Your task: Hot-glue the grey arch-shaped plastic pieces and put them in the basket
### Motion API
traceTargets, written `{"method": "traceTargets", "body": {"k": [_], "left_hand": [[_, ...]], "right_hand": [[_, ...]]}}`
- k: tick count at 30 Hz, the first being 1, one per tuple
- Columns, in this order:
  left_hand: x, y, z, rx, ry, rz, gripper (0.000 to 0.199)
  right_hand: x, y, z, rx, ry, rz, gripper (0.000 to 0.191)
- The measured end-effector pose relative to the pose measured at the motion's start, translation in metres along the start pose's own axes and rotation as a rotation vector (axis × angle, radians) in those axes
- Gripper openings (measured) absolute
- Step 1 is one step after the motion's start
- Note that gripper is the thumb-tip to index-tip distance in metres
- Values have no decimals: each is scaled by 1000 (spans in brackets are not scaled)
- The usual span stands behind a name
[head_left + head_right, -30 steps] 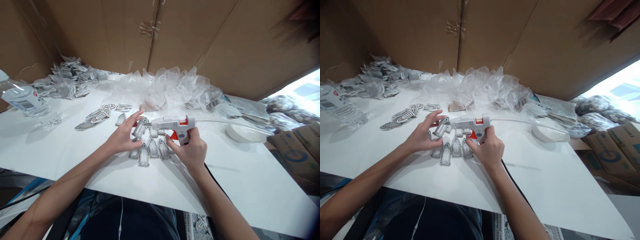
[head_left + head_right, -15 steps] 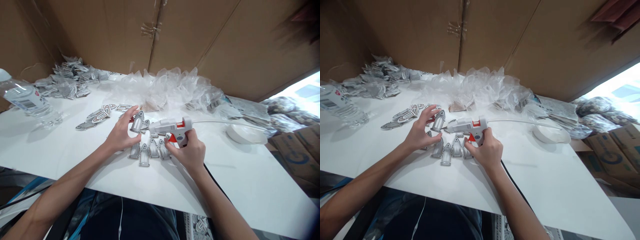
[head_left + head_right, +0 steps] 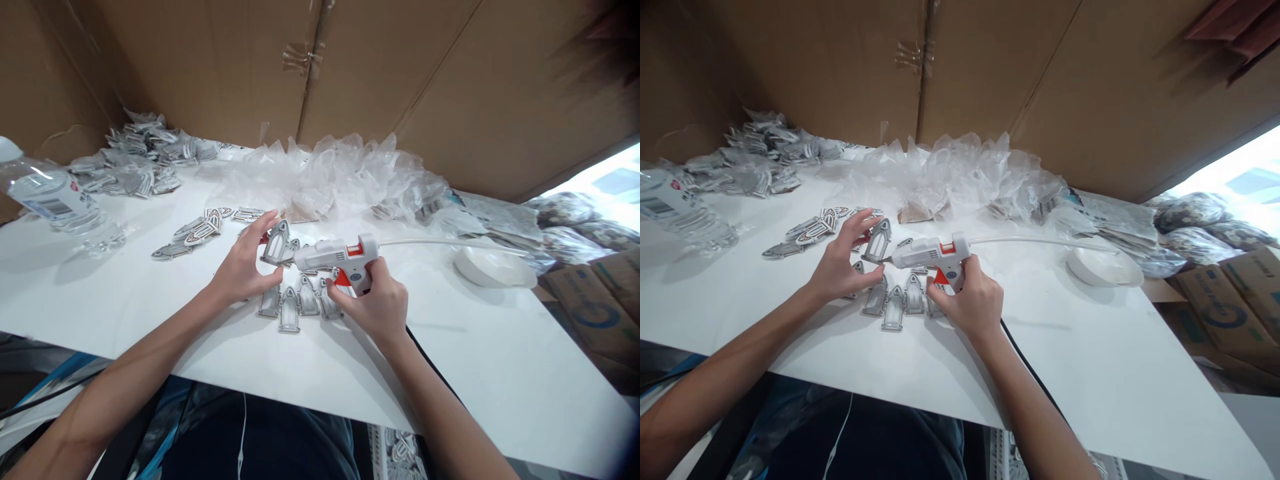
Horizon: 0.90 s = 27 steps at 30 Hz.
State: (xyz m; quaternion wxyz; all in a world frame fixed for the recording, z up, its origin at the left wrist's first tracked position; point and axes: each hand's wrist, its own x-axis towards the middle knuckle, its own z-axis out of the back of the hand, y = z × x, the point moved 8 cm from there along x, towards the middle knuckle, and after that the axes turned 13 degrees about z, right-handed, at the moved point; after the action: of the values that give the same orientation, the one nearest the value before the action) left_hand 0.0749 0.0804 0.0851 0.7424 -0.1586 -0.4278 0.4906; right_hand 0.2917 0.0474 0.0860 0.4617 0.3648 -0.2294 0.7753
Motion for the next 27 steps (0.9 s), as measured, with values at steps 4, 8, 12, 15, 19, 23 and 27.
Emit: {"method": "traceTargets", "body": {"k": [4, 8, 12, 15, 19, 23, 27], "left_hand": [[-1, -2, -1, 6, 21, -2, 89], [-1, -3, -4, -3, 50, -5, 91], [-1, 0, -6, -9, 74, 10, 91], [0, 1, -8, -3, 85, 29, 92], [0, 1, -8, -5, 89, 39, 91], [0, -1, -6, -19, 79, 34, 91], [-1, -2, -4, -21, 64, 32, 89]], "right_hand": [[1, -3, 0, 73, 21, -68, 39], [1, -8, 1, 95, 19, -131, 41], [-1, -11, 1, 74, 3, -144, 40], [-1, -10, 2, 38, -6, -121, 40], [1, -6, 2, -4, -6, -67, 38], [1, -3, 0, -14, 23, -41, 36], [2, -2, 1, -19, 10, -23, 35]]}}
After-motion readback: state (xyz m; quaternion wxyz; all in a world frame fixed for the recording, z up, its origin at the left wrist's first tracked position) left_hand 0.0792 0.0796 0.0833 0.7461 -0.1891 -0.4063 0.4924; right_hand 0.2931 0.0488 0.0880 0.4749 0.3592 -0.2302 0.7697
